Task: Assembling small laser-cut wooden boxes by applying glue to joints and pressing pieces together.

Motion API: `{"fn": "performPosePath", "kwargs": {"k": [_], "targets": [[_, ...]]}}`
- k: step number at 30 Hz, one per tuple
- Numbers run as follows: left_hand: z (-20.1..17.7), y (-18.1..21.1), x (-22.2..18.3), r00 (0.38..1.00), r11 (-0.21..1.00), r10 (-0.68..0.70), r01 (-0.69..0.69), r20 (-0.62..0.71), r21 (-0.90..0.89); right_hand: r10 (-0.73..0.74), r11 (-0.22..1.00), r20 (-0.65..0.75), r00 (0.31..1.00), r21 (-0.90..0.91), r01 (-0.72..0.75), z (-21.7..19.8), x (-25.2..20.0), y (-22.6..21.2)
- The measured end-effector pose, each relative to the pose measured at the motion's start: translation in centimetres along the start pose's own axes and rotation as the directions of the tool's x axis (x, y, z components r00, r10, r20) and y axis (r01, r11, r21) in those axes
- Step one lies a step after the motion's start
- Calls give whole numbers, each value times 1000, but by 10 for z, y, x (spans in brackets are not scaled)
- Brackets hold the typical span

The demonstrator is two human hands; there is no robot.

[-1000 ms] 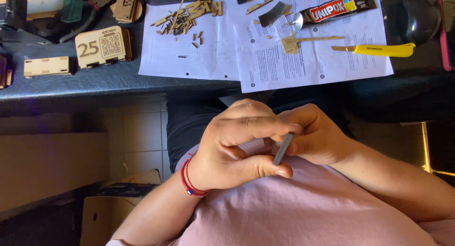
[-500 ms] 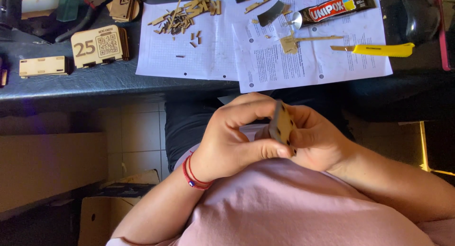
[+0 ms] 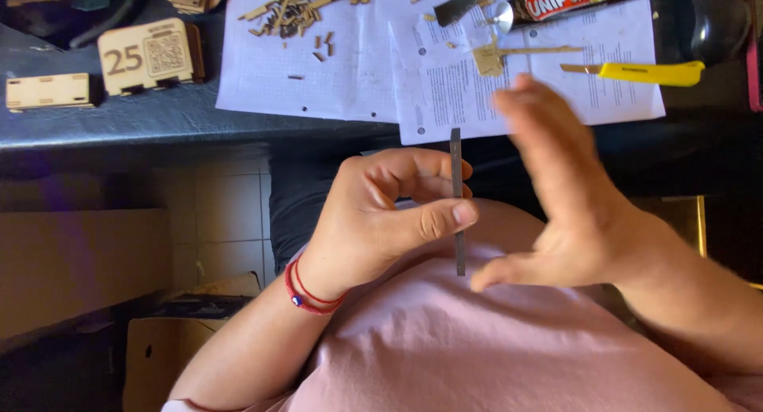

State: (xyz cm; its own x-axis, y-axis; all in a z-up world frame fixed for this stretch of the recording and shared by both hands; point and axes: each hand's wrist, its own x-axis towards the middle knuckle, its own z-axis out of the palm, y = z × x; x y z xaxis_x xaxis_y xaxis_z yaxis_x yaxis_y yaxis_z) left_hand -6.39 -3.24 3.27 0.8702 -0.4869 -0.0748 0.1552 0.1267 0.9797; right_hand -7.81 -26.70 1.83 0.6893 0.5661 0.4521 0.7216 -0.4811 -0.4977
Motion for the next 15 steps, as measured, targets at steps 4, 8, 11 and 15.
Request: {"fn": "performPosePath", "kwargs": {"k": [4,8,11,15], "targets": [[6,-4,-1,998,979,-56,56,10,-195,9,1000,126,992,10,-11,-3,23,-17],[6,1,-3,995,927,-14,50,98,-372,149,976,178,973,133,-173,-4,33,-19],[7,-1,-7,985,957,16,35,172,-288,57,971,79,995,225,-74,0,17,-3],[9,-9,-14,994,997,10,-3,106,-71,-81,952,-9,997,296,80,3,10,6]]}}
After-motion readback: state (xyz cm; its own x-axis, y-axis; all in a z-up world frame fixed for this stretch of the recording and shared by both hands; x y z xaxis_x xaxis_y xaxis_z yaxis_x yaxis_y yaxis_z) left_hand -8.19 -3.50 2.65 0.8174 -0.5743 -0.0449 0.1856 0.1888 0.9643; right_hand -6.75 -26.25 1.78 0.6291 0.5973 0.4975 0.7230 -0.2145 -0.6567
